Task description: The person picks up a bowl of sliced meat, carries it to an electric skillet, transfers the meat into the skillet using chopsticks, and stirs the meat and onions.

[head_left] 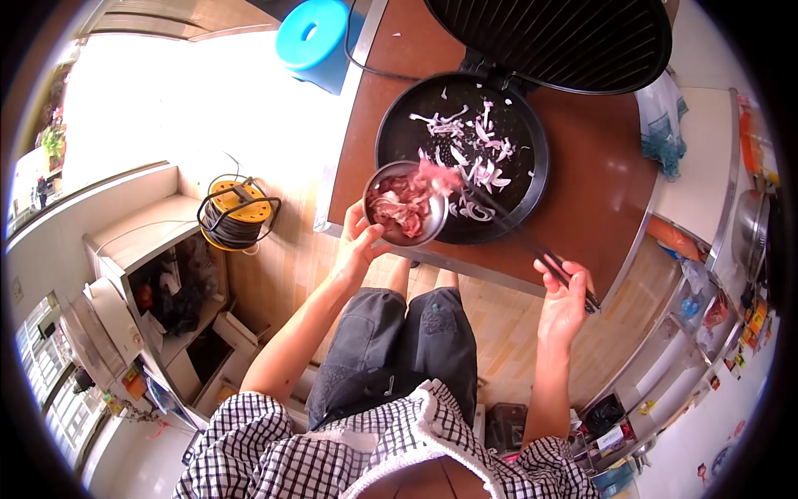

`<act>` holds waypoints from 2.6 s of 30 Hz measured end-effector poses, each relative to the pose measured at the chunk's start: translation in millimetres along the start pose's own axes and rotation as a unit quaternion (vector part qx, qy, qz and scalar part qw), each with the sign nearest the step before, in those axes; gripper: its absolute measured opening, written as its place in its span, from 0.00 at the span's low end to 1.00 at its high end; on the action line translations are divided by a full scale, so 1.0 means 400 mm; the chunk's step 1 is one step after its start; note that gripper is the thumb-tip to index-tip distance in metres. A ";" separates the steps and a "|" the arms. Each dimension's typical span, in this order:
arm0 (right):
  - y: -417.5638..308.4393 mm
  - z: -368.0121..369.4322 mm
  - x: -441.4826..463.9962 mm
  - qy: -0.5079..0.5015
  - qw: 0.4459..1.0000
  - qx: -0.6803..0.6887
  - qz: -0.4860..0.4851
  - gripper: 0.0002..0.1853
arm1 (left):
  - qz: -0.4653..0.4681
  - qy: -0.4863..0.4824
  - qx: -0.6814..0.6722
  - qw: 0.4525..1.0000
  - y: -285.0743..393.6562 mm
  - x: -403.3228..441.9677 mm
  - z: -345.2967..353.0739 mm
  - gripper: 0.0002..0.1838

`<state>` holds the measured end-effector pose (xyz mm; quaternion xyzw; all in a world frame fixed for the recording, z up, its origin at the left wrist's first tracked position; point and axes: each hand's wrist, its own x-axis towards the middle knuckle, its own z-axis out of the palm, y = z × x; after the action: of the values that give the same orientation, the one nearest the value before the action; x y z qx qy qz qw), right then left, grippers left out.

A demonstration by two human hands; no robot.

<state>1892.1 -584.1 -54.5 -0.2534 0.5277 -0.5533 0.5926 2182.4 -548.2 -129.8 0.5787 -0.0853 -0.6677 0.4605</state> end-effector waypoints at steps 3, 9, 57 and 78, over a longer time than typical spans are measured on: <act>0.019 0.026 0.060 -0.039 0.988 -0.108 -0.099 0.12 | -0.010 0.019 -0.024 0.999 -0.040 0.005 -0.058 0.24; 0.135 0.022 0.124 -0.180 0.898 -0.362 -0.172 0.07 | -0.010 0.028 -0.041 0.999 -0.039 -0.035 -0.080 0.27; -0.021 0.055 -0.016 -0.068 0.984 -0.162 -0.025 0.17 | 0.047 -0.111 0.040 0.992 0.032 0.007 0.076 0.35; -0.055 0.058 -0.023 -0.176 0.957 -0.228 -0.042 0.15 | 0.035 -0.104 -0.058 0.992 0.038 0.000 0.063 0.32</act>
<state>1906.3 -587.8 -24.3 -0.4970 0.5164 -0.3894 0.5785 2169.0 -567.2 -111.9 0.4745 -0.1140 -0.7117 0.5053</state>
